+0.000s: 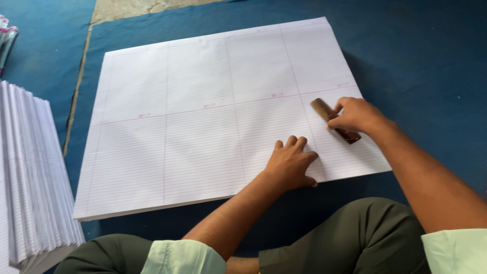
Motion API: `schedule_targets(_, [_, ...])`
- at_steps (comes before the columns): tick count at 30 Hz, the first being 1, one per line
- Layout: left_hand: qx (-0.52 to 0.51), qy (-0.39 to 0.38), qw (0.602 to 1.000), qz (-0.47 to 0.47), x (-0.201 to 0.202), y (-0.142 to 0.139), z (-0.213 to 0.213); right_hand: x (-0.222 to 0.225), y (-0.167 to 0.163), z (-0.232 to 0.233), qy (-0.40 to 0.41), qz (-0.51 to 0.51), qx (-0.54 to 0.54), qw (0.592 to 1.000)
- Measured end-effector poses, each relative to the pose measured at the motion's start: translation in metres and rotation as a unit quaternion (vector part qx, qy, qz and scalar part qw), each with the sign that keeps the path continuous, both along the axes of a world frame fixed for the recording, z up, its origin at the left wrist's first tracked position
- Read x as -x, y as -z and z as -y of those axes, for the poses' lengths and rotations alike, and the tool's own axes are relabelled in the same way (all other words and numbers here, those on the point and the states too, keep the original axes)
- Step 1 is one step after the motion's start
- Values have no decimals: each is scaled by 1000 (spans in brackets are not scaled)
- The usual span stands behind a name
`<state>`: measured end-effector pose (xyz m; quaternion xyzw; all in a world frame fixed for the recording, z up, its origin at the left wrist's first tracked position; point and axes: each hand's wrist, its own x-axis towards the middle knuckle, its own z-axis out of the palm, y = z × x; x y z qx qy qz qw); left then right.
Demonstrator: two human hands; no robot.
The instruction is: The person folds large lined paper sheets in half using both hands and a wooden block to press the crease. The folded sheets are stacked to the left, and the process repeats with additional sheets.
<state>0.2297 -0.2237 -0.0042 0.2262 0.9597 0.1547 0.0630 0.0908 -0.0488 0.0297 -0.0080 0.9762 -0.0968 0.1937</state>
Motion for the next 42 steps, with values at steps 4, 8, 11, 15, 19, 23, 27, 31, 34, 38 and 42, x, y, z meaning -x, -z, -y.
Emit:
schedule_targets(4, [2, 18, 1000, -3, 9, 6, -33, 7, 7, -61, 65, -46, 51, 996])
schedule_targets(8, [-7, 30, 999, -26, 20, 11, -65, 2, 17, -122, 125, -92, 12, 988])
schedule_targets(11, [-19, 40, 999, -23, 29, 14, -90, -4, 27, -160, 138, -100, -36, 985])
schedule_targets(15, [-33, 58, 997, -41, 39, 20, -121, -16, 49, -189, 170, -69, -53, 982])
schedule_targets(19, [-36, 66, 996, -39, 49, 25, -147, -27, 67, -202, 182, -54, -68, 979])
schedule_targets(23, [-35, 65, 996, -47, 54, 29, -164, -36, 72, -205, 165, -62, -72, 982])
schedule_targets(27, [-65, 62, 993, -77, 54, 32, -169, -38, 63, -201, 166, -95, 17, 981])
schedule_targets(31, [-78, 45, 994, -62, 51, 32, -165, -35, 47, -191, 219, -58, 208, 952])
schedule_targets(34, [-86, 35, 994, -58, 50, 28, -164, -37, 41, -183, 179, -33, 225, 957])
schedule_targets(38, [-102, 21, 992, -77, 47, 21, -162, -46, 41, -174, 179, -10, 228, 957])
schedule_targets(42, [-152, 20, 988, -7, 51, 19, -154, -53, 39, -169, 191, -30, 231, 954])
